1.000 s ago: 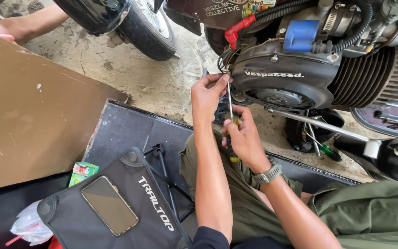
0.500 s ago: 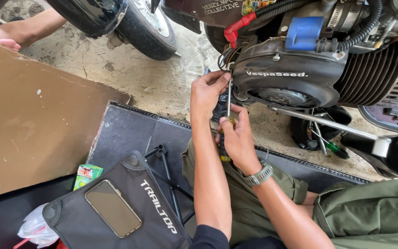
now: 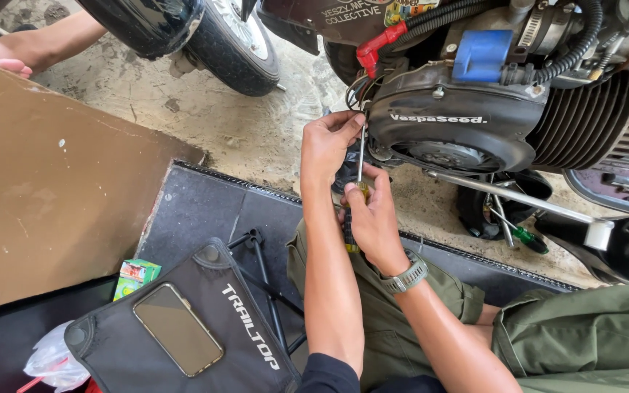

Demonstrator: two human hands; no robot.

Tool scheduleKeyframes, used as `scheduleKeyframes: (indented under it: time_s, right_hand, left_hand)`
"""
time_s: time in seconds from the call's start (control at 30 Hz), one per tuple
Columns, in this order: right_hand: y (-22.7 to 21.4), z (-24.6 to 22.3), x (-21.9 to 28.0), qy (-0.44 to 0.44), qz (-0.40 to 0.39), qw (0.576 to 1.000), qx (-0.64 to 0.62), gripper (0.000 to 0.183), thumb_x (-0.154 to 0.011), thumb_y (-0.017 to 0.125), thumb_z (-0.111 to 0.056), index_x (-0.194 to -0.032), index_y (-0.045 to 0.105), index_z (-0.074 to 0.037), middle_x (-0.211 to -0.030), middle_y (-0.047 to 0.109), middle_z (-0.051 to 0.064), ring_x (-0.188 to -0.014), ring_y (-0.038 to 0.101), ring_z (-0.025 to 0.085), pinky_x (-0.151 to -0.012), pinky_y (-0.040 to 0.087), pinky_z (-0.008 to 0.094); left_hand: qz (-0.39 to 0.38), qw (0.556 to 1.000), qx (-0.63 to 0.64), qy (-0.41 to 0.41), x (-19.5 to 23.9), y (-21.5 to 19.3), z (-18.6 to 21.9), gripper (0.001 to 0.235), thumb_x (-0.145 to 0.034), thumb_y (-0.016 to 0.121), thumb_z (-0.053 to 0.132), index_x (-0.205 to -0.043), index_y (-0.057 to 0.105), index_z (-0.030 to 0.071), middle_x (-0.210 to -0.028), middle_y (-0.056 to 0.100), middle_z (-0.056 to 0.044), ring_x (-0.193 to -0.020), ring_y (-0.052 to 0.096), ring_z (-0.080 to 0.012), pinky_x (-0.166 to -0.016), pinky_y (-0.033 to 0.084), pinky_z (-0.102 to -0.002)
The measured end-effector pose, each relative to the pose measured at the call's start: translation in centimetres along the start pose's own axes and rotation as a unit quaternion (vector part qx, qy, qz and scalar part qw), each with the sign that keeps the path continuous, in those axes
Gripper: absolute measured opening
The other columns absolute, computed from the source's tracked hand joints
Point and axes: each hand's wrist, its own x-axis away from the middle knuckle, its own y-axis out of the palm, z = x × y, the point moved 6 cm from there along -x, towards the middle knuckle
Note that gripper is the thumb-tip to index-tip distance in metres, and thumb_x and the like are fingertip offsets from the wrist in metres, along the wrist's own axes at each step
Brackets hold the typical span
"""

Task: The person sits on the ground and works on a scooter engine. They place a black engine cover labeled VespaSeed onto the engine casing and then use a screwdriver to tighten screws securing the cover in place.

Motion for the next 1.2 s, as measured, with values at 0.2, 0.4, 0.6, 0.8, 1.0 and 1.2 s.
scheduleKeyframes:
  time_s: [0.2, 0.4, 0.6, 0.8, 1.0, 1.2]
  right_hand:
    - [0.1, -0.2, 0.0, -0.006, 0.007, 1.000, -0.024, 0.048, -0.101, 0.049, -0.010, -0.145, 0.038, 0.006, -0.086, 0.060, 0.014, -0.062, 0.066, 0.020, -0.054, 0.058, 0.035]
    - [0.2, -0.9, 0.1, -0.019, 0.008, 0.999, -0.045, 0.049, -0.102, 0.051, -0.009, -0.146, 0.039, 0.007, -0.092, 0.056, 0.014, -0.067, 0.069, 0.021, -0.058, 0.059, 0.034]
    - [-0.2, 0.5, -0.2, -0.013, 0.028, 0.994, -0.106, 0.049, -0.099, 0.060, -0.006, -0.143, 0.043, 0.006, -0.095, 0.057, 0.015, -0.068, 0.070, 0.021, -0.057, 0.061, 0.033]
    - [-1.2, 2.8, -0.3, 0.024, 0.080, 0.982, -0.170, 0.037, -0.094, 0.073, -0.006, -0.125, 0.058, 0.009, -0.088, 0.067, 0.016, -0.066, 0.073, 0.023, -0.056, 0.063, 0.032]
    - [-1.0, 1.6, 0.2, 0.036, 0.083, 0.979, -0.183, 0.036, -0.093, 0.075, -0.009, -0.123, 0.061, 0.006, -0.090, 0.071, 0.020, -0.060, 0.073, 0.027, -0.050, 0.064, 0.036]
    - [-1.7, 2.0, -0.1, 0.030, 0.077, 0.985, -0.153, 0.034, -0.093, 0.075, -0.012, -0.120, 0.063, 0.004, -0.089, 0.070, 0.019, -0.060, 0.073, 0.026, -0.048, 0.063, 0.035]
  left_hand:
    - [-0.017, 1.000, 0.006, 0.007, 0.2, -0.2, 0.7, 0.033, -0.084, 0.087, 0.020, -0.109, 0.077, 0.001, -0.089, 0.078, -0.014, -0.078, 0.078, -0.0167, -0.073, 0.064, -0.024]
    - [-0.026, 0.999, 0.046, 0.002, 1.0, -0.8, -0.9, 0.032, -0.090, 0.081, 0.018, -0.116, 0.075, 0.000, -0.097, 0.078, -0.019, -0.086, 0.077, -0.0203, -0.079, 0.064, -0.027]
    - [-0.012, 0.994, 0.108, -0.005, 0.6, -0.3, -5.8, 0.023, -0.096, 0.076, 0.020, -0.113, 0.076, 0.005, -0.097, 0.077, -0.016, -0.086, 0.076, -0.0199, -0.079, 0.066, -0.029]
    - [-0.051, 0.998, 0.020, 0.029, 1.3, 0.6, -6.3, 0.046, -0.089, 0.086, 0.026, -0.125, 0.071, 0.002, -0.110, 0.075, -0.023, -0.104, 0.073, -0.0309, -0.093, 0.061, -0.041]
    - [-0.048, 0.997, 0.030, 0.043, 2.2, 1.0, -4.4, 0.038, -0.089, 0.085, 0.021, -0.121, 0.075, 0.004, -0.110, 0.076, -0.023, -0.107, 0.073, -0.0319, -0.095, 0.060, -0.041]
    - [0.040, 0.996, 0.027, 0.075, 3.0, -2.2, 0.4, 0.028, -0.100, 0.072, 0.026, -0.124, 0.073, 0.011, -0.114, 0.076, -0.018, -0.109, 0.073, -0.0291, -0.096, 0.060, -0.044]
